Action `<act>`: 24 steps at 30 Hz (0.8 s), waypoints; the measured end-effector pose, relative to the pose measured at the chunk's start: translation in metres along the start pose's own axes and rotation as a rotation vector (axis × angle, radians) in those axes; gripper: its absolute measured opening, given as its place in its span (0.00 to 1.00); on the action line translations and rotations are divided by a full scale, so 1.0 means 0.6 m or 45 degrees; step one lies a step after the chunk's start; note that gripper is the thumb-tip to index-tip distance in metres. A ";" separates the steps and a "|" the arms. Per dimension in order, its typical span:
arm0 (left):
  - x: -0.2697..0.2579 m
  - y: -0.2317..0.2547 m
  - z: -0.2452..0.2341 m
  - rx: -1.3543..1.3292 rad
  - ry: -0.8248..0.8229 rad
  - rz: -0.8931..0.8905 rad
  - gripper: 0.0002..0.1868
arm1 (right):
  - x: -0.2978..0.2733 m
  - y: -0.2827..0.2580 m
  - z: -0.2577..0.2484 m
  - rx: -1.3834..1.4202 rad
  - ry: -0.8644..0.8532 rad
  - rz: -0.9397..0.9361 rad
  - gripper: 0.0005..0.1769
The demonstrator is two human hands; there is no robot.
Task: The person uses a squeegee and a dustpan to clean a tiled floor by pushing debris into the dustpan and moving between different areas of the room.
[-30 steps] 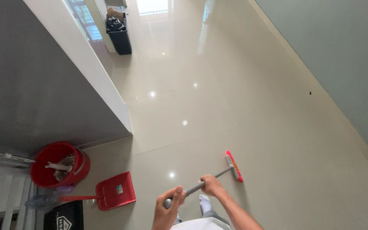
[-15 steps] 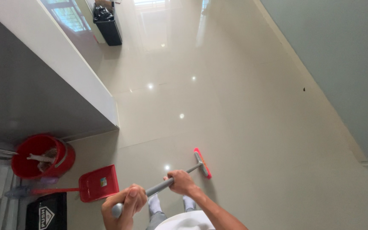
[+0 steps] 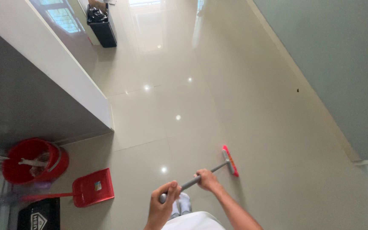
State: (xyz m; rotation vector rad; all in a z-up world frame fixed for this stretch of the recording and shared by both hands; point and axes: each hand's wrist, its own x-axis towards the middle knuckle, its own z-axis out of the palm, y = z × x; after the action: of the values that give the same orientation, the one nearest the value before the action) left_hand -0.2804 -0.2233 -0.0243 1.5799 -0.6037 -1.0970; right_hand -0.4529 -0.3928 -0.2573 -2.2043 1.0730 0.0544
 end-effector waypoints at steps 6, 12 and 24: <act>-0.049 0.078 -0.111 -0.082 0.264 0.298 0.31 | -0.013 -0.234 0.016 0.280 -0.128 -0.085 0.19; -0.083 0.162 -0.115 0.121 0.319 0.319 0.29 | -0.035 -0.324 -0.058 0.387 -0.190 -0.211 0.21; 0.028 0.049 0.145 -0.180 -0.037 0.249 0.26 | -0.017 0.097 -0.161 0.042 -0.093 0.049 0.20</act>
State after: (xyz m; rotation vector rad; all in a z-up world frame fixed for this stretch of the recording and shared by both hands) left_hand -0.3446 -0.2873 -0.0029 1.3557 -0.6709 -0.9947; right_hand -0.5244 -0.4681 -0.2120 -2.1358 1.0689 0.1328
